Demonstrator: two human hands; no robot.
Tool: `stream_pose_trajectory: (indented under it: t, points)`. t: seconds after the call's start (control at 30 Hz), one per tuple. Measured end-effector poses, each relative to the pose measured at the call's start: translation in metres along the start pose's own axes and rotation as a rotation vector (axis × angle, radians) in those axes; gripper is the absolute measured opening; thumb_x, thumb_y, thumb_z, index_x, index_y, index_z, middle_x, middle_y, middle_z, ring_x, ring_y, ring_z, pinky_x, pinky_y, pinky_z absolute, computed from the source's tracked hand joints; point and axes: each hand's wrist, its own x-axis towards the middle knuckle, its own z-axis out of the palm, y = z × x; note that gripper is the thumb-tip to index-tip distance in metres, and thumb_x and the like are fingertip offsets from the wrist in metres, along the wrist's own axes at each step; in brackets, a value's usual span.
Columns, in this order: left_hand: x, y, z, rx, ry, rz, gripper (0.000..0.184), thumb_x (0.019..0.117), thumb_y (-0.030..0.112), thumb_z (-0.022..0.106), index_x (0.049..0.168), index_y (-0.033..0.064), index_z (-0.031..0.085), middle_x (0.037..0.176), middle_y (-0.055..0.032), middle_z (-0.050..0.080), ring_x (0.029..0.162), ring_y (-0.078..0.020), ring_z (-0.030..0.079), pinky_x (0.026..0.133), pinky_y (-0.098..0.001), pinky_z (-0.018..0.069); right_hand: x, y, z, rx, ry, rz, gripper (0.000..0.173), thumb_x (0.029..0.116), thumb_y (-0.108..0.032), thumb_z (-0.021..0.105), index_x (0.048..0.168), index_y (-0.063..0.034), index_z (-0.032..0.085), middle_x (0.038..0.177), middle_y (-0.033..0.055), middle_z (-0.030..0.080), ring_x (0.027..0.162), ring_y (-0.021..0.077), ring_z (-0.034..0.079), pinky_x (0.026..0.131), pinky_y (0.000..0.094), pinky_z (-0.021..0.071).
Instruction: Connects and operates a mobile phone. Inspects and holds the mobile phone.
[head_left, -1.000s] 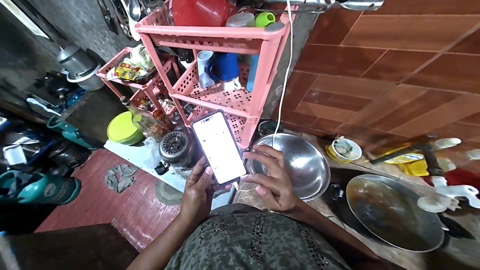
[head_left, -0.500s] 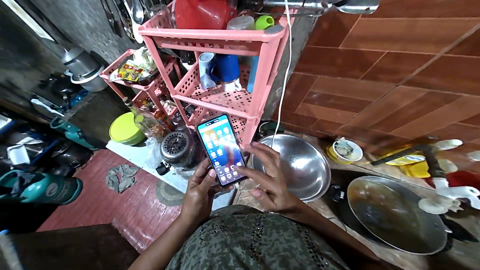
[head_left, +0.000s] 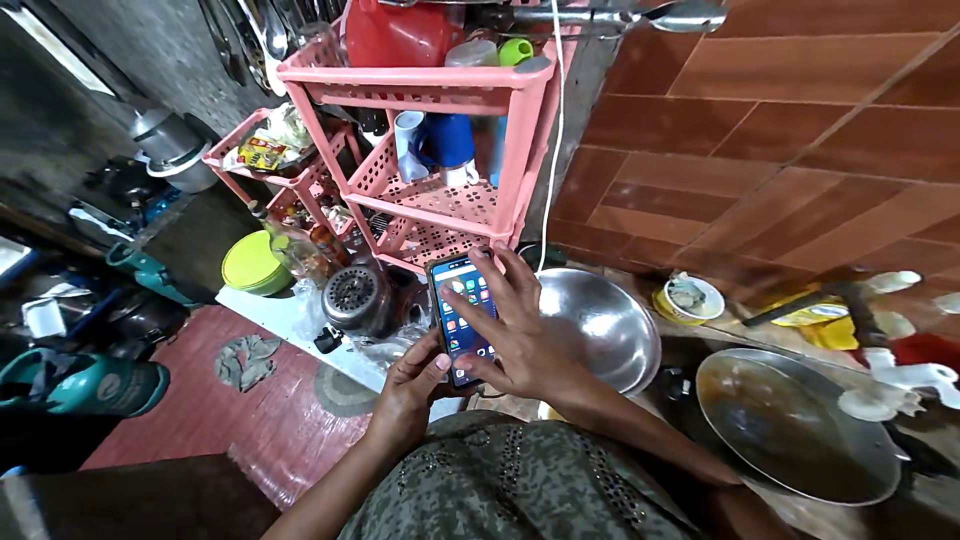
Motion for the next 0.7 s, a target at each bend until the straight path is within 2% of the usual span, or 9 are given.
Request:
stream_pose_trajectory:
  t: [0.13, 0.27, 0.47, 0.6, 0.7]
  points:
    - [-0.002, 0.001, 0.000, -0.015, 0.021, -0.003, 0.040, 0.1042, 0.008, 0.053, 0.144, 0.0028, 0.052, 0.128, -0.0178, 0.066, 0.103, -0.0308, 0.072, 0.086, -0.0490, 0.0625, -0.004, 0.000, -0.003, 0.085, 0.088, -0.030, 0.068, 0.1013, -0.070, 0.034, 0.153, -0.0286, 0.048, 0.170, 0.0090, 0.021, 0.158, 0.0385, 0.006, 0.122, 0.0681, 0.0095]
    - [-0.004, 0.004, 0.001, 0.002, 0.045, 0.011, 0.041, 0.1058, 0.008, 0.048, 0.147, 0.0015, 0.047, 0.126, -0.0180, 0.067, 0.102, -0.0316, 0.073, 0.086, -0.0506, 0.0624, -0.013, 0.004, -0.003, 0.130, 0.158, -0.035, 0.067, 0.1031, -0.067, 0.031, 0.153, -0.0258, 0.049, 0.169, 0.0110, 0.023, 0.158, 0.0363, 0.009, 0.123, 0.0663, 0.0130]
    - [-0.005, 0.003, 0.000, -0.026, 0.070, 0.027, 0.040, 0.1063, 0.006, 0.045, 0.146, -0.0003, 0.047, 0.123, -0.0200, 0.067, 0.100, -0.0318, 0.073, 0.084, -0.0497, 0.0627, -0.024, 0.009, 0.000, 0.137, 0.183, -0.023, 0.067, 0.1042, -0.065, 0.028, 0.151, -0.0224, 0.050, 0.168, 0.0119, 0.025, 0.157, 0.0342, 0.013, 0.125, 0.0599, 0.0161]
    - [-0.005, 0.001, 0.000, -0.034, 0.066, 0.029, 0.040, 0.1063, 0.006, 0.046, 0.146, 0.0008, 0.048, 0.124, -0.0204, 0.067, 0.100, -0.0325, 0.073, 0.084, -0.0500, 0.0627, -0.025, 0.010, 0.001, 0.153, 0.198, -0.023, 0.064, 0.1046, -0.063, 0.029, 0.146, -0.0219, 0.055, 0.164, 0.0112, 0.030, 0.155, 0.0318, 0.019, 0.124, 0.0573, 0.0187]
    - [-0.007, 0.000, 0.001, -0.047, 0.079, 0.030, 0.040, 0.1057, 0.005, 0.047, 0.145, 0.0008, 0.049, 0.124, -0.0200, 0.067, 0.100, -0.0325, 0.073, 0.084, -0.0503, 0.0628, -0.027, 0.010, 0.001, 0.170, 0.195, -0.024, 0.061, 0.1051, -0.062, 0.030, 0.138, -0.0217, 0.061, 0.160, 0.0106, 0.035, 0.154, 0.0296, 0.021, 0.124, 0.0551, 0.0191]
